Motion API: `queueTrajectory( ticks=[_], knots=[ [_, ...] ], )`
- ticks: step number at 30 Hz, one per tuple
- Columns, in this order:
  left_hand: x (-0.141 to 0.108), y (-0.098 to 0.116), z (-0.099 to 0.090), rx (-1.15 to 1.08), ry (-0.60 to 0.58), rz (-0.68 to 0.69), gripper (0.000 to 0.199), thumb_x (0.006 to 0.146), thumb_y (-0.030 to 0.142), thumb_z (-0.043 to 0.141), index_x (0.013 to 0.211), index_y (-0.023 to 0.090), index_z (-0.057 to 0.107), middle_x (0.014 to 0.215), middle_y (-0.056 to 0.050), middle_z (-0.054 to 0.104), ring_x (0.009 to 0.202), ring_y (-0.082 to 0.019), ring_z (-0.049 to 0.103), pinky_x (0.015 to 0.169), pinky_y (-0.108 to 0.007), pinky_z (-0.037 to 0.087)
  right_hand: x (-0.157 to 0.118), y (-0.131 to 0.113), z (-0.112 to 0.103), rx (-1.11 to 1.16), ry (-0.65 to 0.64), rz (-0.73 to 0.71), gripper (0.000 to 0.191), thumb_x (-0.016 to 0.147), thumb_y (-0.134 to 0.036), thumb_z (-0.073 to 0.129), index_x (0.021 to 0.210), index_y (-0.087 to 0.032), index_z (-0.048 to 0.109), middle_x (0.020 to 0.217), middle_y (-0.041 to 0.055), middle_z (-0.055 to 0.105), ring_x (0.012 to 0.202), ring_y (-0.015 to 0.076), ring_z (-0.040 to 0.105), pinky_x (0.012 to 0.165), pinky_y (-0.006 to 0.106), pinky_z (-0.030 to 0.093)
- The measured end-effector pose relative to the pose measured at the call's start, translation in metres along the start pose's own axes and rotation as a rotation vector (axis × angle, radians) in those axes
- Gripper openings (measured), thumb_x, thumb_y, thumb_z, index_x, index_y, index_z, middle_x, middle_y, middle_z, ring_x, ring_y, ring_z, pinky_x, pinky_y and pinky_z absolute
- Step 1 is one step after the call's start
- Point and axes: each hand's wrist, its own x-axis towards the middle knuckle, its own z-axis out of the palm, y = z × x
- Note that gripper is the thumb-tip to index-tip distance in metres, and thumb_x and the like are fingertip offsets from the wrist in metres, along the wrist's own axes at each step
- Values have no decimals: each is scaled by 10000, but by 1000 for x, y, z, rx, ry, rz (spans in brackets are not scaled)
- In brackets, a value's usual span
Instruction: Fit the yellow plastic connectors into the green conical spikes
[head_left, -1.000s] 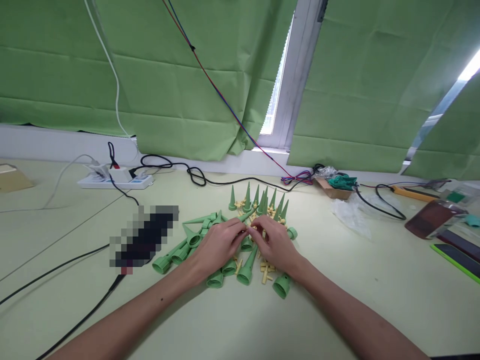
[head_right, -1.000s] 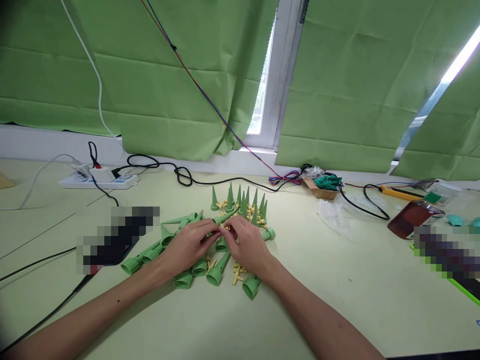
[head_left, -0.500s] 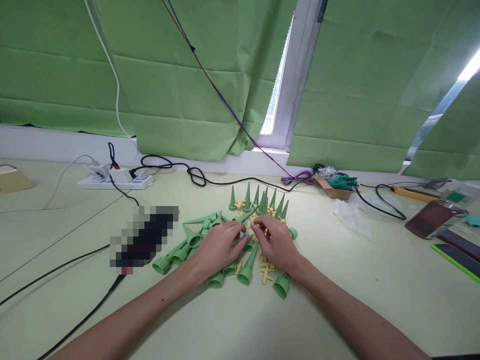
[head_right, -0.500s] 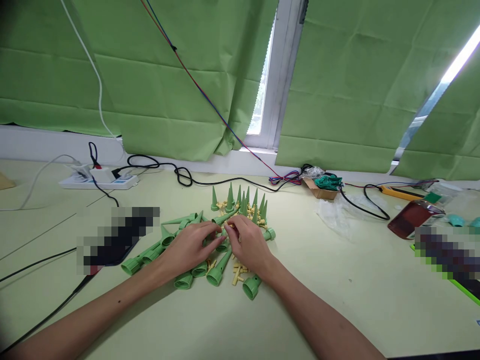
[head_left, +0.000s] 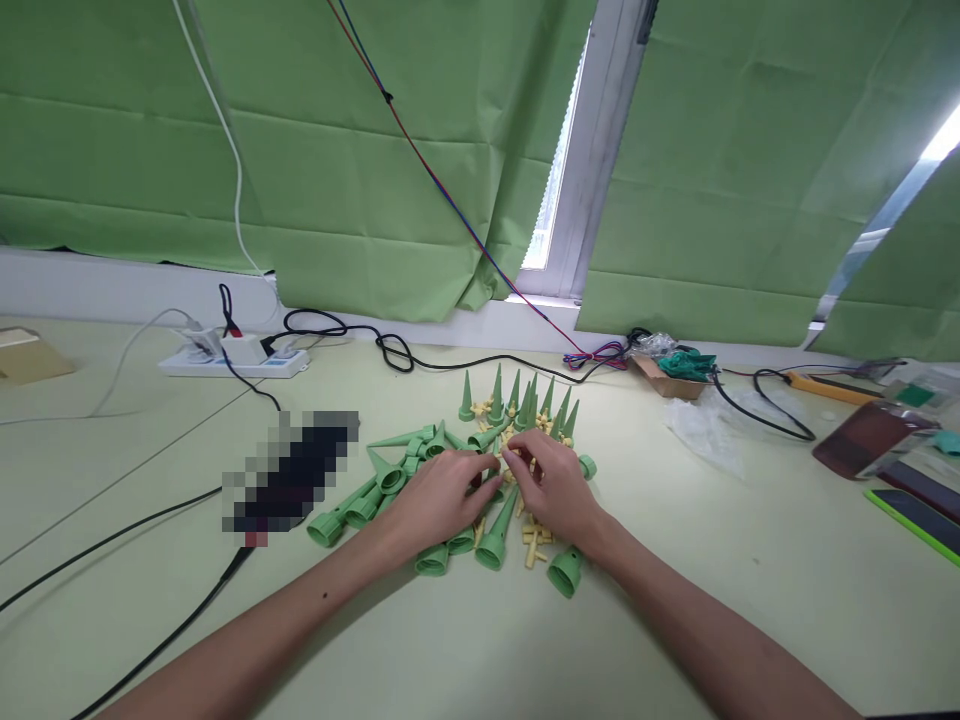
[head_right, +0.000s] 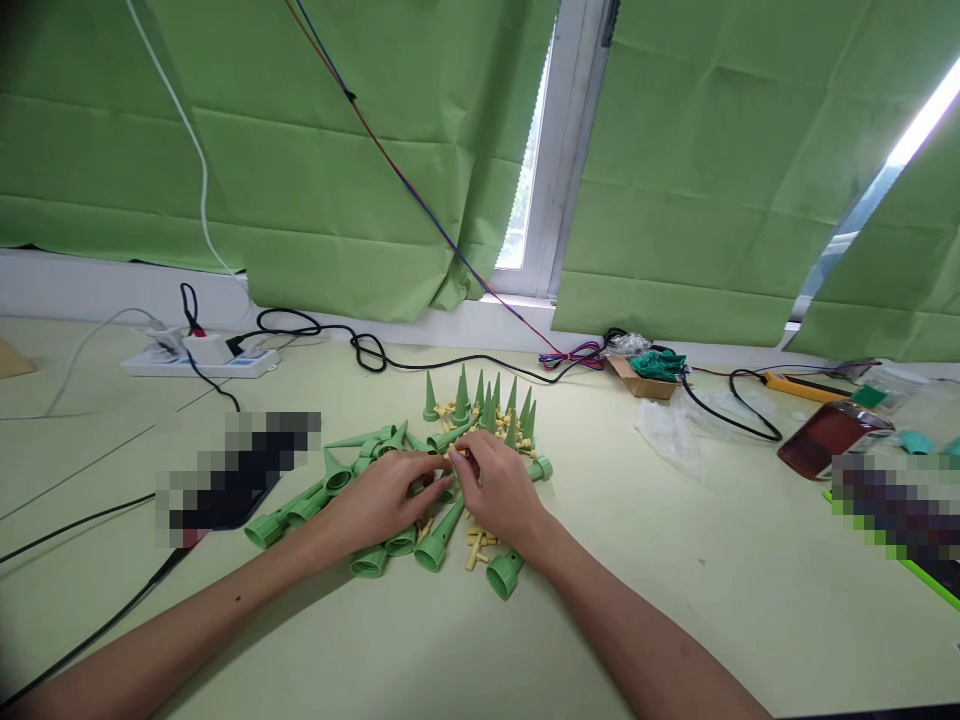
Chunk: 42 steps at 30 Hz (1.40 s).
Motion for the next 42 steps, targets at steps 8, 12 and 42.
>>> queueTrajectory(
  ticks=[8,12,42],
  knots=[
    [0,0,-1,-16,-16,10,358,975,393,389,884,200,677,774,-48,650,694,-187,572,604,-256,354,0,0,0,-9,5,9,102,958,-204,474,898,-200,557,833,37,614,695,160,559,628,274,434],
    [1,-1,-1,-44,-10,13,320,942,404,453,886,204,697,774,-44,646,710,-188,577,618,-257,365,0,0,0,-21,10,11,95,952,-198,483,895,-197,559,826,33,611,685,157,553,629,272,430],
    [2,-1,-1,-64,5,11,235,890,351,491,740,193,578,616,15,527,557,-141,450,532,-258,274,-1,-1,0,0,22,46,121,972,-240,460,909,-207,558,830,32,631,673,157,566,616,278,439]
  ],
)
